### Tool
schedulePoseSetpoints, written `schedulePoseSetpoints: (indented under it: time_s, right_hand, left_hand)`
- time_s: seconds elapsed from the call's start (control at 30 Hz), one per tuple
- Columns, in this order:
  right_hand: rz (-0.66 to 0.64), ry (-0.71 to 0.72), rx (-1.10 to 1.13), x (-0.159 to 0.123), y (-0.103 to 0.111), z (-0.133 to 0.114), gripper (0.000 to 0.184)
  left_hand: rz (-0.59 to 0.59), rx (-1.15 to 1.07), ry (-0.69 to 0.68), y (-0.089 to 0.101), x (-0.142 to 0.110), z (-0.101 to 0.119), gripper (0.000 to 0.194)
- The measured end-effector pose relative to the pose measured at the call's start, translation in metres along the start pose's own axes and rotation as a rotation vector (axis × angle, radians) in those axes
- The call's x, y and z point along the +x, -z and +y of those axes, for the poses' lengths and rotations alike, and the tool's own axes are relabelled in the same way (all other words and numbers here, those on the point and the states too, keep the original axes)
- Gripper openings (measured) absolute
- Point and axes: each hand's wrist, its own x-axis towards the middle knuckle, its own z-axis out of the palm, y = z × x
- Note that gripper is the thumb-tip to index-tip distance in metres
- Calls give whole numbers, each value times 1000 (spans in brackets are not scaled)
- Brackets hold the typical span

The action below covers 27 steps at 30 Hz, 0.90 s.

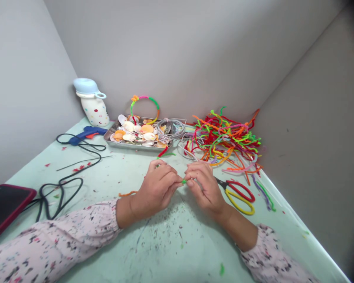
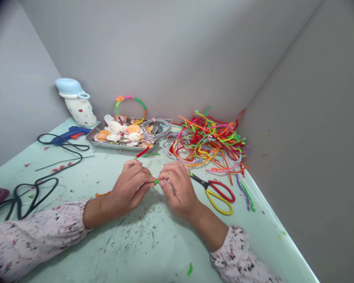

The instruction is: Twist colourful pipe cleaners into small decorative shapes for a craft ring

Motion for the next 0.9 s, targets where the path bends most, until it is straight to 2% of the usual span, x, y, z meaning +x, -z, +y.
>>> schedulePoseSetpoints:
  time_s: [0.4,0.67,0.9]
  right_hand:
    - [-49,-58,56,2,-1,-2,15]
    - [-16,-49,2,3,0,-4,15]
    - [-22,-57,41,3,0,-5,19]
  left_hand:
    - [-7,-4,-7,-1,-1,0,5]
    - [18,-25,20,0,1,1,7]
    - [4,-31,-3,0,2,0,6]
